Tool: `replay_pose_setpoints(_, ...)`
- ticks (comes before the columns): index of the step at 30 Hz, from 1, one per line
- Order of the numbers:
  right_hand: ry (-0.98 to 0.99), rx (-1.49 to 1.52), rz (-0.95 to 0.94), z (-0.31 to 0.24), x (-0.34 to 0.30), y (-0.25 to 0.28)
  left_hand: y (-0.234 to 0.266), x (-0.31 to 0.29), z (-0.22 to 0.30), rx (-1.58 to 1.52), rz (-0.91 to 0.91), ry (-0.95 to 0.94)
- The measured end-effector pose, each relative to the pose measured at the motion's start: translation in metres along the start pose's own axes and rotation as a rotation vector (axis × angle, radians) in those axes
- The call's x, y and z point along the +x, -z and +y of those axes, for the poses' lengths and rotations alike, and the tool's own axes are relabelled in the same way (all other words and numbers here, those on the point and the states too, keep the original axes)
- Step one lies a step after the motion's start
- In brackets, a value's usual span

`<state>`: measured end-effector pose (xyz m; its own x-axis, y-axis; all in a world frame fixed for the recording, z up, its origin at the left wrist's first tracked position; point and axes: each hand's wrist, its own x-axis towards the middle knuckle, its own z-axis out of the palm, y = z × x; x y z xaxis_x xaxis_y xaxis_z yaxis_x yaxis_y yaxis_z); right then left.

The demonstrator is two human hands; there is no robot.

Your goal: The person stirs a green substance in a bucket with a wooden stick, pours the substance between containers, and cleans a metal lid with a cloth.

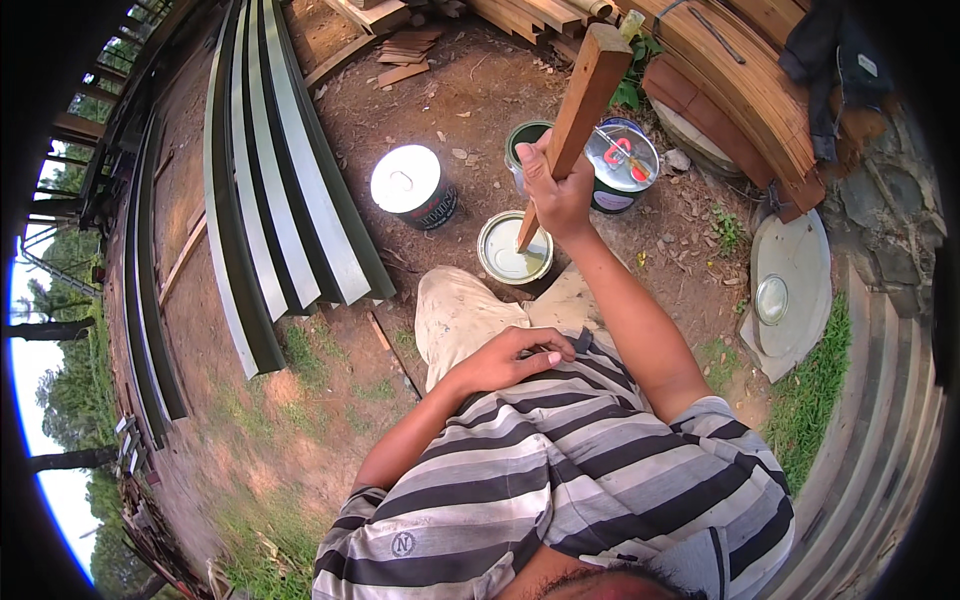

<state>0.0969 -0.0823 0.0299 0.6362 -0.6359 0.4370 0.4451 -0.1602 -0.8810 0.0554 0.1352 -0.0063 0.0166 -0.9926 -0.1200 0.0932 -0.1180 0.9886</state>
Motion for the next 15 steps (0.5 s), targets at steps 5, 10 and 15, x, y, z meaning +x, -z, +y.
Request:
replay_pose_setpoints(5,0.019,-0.007,-0.035,0.019,-0.008,0.014,0.029,-0.020,-0.060,0.099,0.037,0.157)
replay_pose_setpoints(10,-0.030,-0.141,-0.160,-0.008,-0.013,0.008,0.040,-0.043,-0.135,0.033,0.433,0.233)
replay_pose_setpoints(15,0.021,-0.022,0.024,0.010,-0.028,-0.002,0.042,-0.036,-0.157,-0.001,0.696,0.214)
